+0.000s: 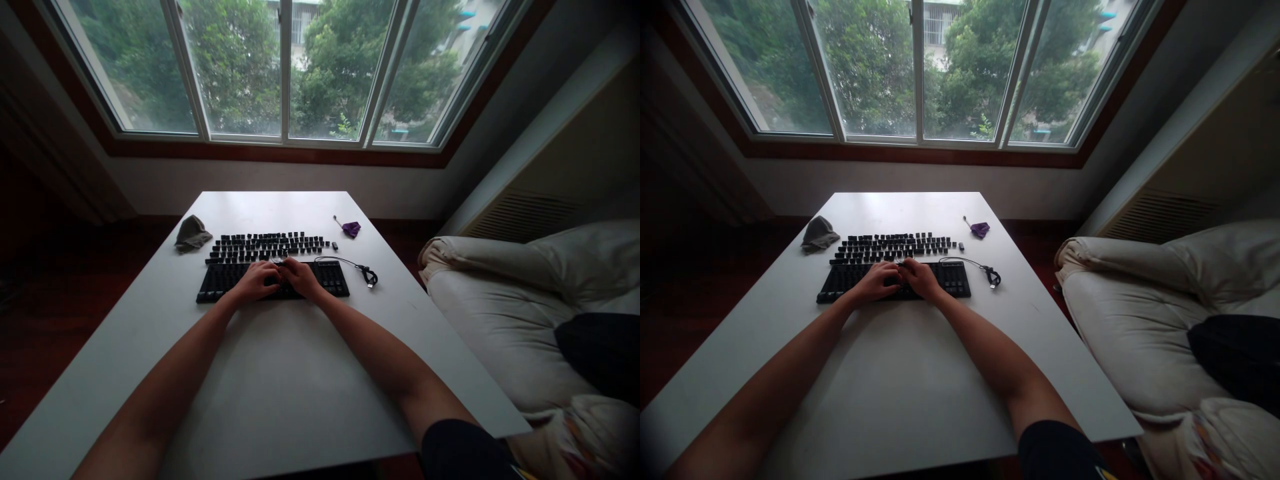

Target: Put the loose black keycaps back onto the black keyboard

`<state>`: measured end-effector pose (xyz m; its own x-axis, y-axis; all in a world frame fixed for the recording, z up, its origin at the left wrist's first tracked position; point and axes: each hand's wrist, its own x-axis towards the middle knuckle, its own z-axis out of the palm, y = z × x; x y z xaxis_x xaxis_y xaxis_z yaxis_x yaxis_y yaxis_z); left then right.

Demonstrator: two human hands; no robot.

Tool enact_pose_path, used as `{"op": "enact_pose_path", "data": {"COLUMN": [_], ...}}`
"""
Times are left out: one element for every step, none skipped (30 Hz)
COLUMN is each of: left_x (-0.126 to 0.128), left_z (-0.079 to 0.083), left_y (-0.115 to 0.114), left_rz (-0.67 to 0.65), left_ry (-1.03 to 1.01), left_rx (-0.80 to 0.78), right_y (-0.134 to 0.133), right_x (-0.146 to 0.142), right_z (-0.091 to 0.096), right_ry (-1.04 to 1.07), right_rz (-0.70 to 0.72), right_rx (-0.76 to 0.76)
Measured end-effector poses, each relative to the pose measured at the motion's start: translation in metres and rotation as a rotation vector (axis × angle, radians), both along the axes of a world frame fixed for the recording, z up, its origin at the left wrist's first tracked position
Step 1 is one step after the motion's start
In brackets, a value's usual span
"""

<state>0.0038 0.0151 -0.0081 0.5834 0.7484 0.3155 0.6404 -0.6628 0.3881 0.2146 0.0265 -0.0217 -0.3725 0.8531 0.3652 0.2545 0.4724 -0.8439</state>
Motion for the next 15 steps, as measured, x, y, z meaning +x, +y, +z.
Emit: {"op": "enact_pose_path", "data": {"left_x": [0.0001, 0.0003, 0.0005, 0.0006, 0.0006, 0.0007, 0.0006, 0.0005, 0.0005, 0.0004, 0.0004, 0.0003, 0.0003, 0.0003, 0.0002], "left_z": [0.0002, 0.0005, 0.0008, 0.001, 0.0011, 0.001, 0.0008, 0.0005, 0.0002, -0.0001, -0.0003, -0.0004, -0.0004, -0.0005, -0.0006], "left_y": [-0.0003, -0.0005, -0.0007, -0.0007, -0.0007, -0.0005, -0.0004, -0.0002, 0.0, 0.0, -0.0001, -0.0003, -0.0005, -0.0006, -0.0007], "left_rz": [-0.003, -0.005, -0.007, -0.007, -0.007, -0.007, -0.006, -0.005, -0.003, -0.002, 0.001, 0.003, 0.004, 0.005, 0.005], "left_ry": [0.001, 0.001, 0.002, 0.003, 0.004, 0.005, 0.004, 0.002, 0.001, -0.001, -0.002, -0.002, 0.001, 0.005, 0.009], "left_rx": [0.0, 0.001, 0.002, 0.003, 0.004, 0.005, 0.006, 0.007, 0.008, 0.009, 0.009, 0.009, 0.009, 0.009, 0.01], "right_y": [0.0006, 0.0011, 0.0016, 0.0019, 0.002, 0.0018, 0.0016, 0.0012, 0.0009, 0.0007, 0.0007, 0.0008, 0.001, 0.0012, 0.0013], "right_x": [0.0, 0.0001, 0.0002, 0.0004, 0.0006, 0.0008, 0.0009, 0.0009, 0.0009, 0.0008, 0.0008, 0.0008, 0.0008, 0.0009, 0.001], "right_z": [-0.0003, -0.0005, -0.0005, -0.0005, -0.0003, -0.0001, 0.0002, 0.0004, 0.0005, 0.0004, 0.0003, 0.0, -0.0003, -0.0005, -0.0005], "right_ry": [-0.002, -0.005, -0.008, -0.009, -0.01, -0.009, -0.006, -0.001, 0.003, 0.005, 0.003, -0.002, -0.011, -0.023, -0.035], "right_rz": [-0.003, -0.008, -0.014, -0.019, -0.023, -0.025, -0.026, -0.024, -0.023, -0.023, -0.024, -0.028, -0.032, -0.034, -0.035], "right_rx": [-0.006, -0.013, -0.021, -0.028, -0.033, -0.036, -0.037, -0.037, -0.037, -0.037, -0.035, -0.032, -0.027, -0.02, -0.011]}}
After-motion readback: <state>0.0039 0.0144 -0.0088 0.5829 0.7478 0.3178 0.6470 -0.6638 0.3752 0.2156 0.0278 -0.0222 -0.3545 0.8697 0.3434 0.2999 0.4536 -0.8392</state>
